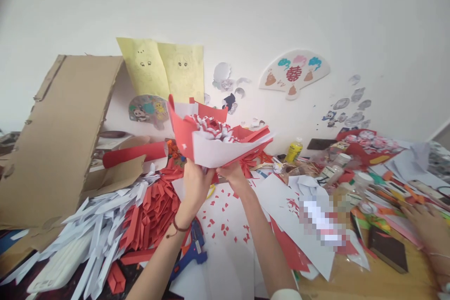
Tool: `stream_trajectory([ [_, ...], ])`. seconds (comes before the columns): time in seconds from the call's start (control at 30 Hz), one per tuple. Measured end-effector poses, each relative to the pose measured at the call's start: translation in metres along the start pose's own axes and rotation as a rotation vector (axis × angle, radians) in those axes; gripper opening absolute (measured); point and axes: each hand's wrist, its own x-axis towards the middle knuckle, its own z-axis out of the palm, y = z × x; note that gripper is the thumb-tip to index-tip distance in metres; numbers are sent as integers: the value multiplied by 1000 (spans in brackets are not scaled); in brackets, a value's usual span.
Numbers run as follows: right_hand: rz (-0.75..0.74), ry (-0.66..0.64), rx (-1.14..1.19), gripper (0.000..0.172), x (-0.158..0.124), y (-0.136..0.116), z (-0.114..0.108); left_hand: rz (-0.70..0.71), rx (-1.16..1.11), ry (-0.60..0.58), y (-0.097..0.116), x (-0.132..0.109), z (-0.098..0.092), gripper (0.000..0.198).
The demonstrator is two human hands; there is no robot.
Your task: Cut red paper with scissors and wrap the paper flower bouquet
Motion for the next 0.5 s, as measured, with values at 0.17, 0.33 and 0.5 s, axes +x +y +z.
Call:
stream_trajectory([
  [0.17, 8, -7, 51, 90, -16, -20, -26, 192, 104, -178, 23, -24, 2, 67],
  [0.33, 5, 96, -23, 65, -37, -38, -50, 39, -260, -336, 25, -23, 10, 62],
  [0.5, -42, 208, -238, 44, -50, -56, -69, -127, -624, -516, 23, 0, 30, 57],
])
